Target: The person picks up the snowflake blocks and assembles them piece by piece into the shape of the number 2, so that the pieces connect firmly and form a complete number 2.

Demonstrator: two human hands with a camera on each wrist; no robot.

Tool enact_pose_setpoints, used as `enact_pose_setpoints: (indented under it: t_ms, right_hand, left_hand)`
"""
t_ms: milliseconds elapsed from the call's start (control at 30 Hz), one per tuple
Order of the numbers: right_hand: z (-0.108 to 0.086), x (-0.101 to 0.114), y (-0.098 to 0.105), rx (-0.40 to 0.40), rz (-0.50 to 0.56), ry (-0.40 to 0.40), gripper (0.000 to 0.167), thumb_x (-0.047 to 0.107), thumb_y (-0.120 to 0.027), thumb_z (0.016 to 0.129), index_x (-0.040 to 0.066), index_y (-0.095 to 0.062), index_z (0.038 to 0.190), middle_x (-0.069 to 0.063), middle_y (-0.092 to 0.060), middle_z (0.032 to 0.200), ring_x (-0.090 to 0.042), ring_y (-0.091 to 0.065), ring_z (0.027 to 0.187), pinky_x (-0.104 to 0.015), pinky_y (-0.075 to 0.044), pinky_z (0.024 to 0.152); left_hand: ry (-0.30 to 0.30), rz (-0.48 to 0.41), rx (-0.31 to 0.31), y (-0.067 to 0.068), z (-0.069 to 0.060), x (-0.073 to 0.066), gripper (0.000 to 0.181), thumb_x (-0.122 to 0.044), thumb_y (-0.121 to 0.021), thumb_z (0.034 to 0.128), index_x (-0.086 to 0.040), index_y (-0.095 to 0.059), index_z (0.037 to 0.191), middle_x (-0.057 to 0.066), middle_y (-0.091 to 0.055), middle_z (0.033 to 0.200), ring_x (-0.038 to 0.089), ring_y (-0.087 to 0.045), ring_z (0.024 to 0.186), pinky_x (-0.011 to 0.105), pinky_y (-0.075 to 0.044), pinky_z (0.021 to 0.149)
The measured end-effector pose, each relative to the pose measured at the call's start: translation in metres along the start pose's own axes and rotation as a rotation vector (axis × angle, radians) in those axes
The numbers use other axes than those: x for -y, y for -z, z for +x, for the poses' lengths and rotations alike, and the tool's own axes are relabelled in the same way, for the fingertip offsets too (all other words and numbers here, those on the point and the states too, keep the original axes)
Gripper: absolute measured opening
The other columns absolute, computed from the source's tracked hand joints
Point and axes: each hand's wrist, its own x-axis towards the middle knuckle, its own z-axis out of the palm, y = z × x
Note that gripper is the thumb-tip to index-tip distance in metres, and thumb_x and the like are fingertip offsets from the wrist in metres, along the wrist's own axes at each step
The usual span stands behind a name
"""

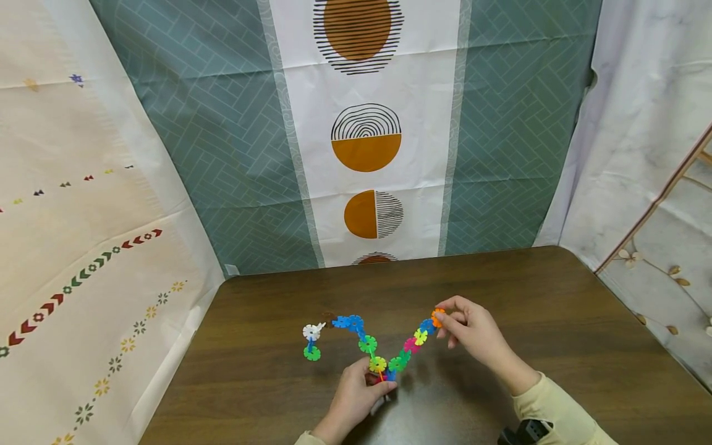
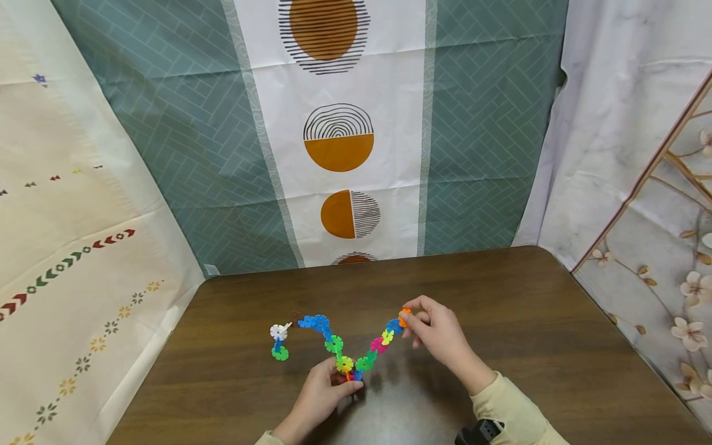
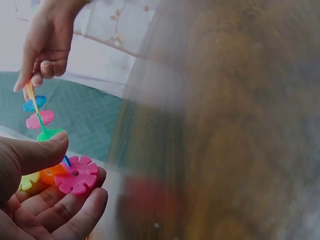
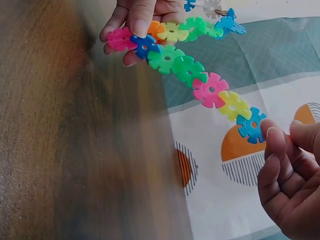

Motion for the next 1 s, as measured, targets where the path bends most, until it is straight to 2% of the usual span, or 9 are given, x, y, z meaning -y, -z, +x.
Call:
enact_pose_setpoints:
  t_ms: [133,333,533,733,1000]
  right_hand:
    - [-0.0014,-0.0006,-0.0017,-0.009,0.061,-0.028,0.027,0.025,-0.057,0.100,0.001,-0.060,0.111,-0.007,-0.067,0.068,-0.022,-0.055,0.049,-0.030,-0.052,0.052]
    - [-0.0034,0.0001,-0.0031,-0.018,0.208,-0.083,0.031,0.022,-0.052,0.102,-0.006,-0.054,0.116,-0.016,-0.067,0.074,-0.022,-0.052,0.050,-0.029,-0.051,0.051]
    - [-0.0034,-0.0012,-0.0019,0.037,0.276,-0.125,0.034,0.024,-0.051,0.103,-0.006,-0.050,0.119,-0.017,-0.068,0.078,-0.017,-0.052,0.051,-0.026,-0.050,0.054]
    - [-0.0011,-0.0054,0.0002,0.119,0.295,-0.106,0.038,0.028,-0.050,0.103,-0.006,-0.046,0.120,-0.019,-0.067,0.081,-0.016,-0.053,0.052,-0.025,-0.049,0.055]
    - [0.0010,-0.0090,0.0049,0.202,0.354,-0.131,0.043,0.032,-0.048,0.104,-0.005,-0.043,0.124,-0.008,-0.066,0.079,-0.011,-0.048,0.054,-0.022,-0.044,0.054]
  left_hand:
    - [0.000,0.006,-0.007,-0.0007,-0.0003,0.0002,0.025,-0.018,-0.083,0.0775,-0.008,-0.063,0.088,-0.004,-0.065,0.076,0.005,-0.058,0.066,0.023,-0.048,0.059]
    - [0.007,-0.007,-0.007,-0.0021,-0.0001,0.0007,0.024,-0.017,-0.083,0.0778,-0.008,-0.064,0.088,-0.005,-0.065,0.076,0.005,-0.058,0.067,0.022,-0.048,0.060]
    - [0.017,-0.002,-0.009,-0.0017,-0.0003,0.0003,0.024,-0.017,-0.083,0.0779,-0.008,-0.064,0.088,-0.004,-0.065,0.077,0.007,-0.058,0.067,0.023,-0.048,0.060]
    - [0.011,0.001,-0.011,-0.0010,-0.0003,0.0009,0.024,-0.017,-0.083,0.0776,-0.008,-0.064,0.088,-0.003,-0.066,0.076,0.006,-0.058,0.066,0.023,-0.048,0.059]
    - [0.007,0.001,-0.011,-0.0009,-0.0003,0.0007,0.024,-0.016,-0.083,0.0775,-0.007,-0.064,0.088,-0.003,-0.066,0.076,0.005,-0.058,0.066,0.022,-0.048,0.059]
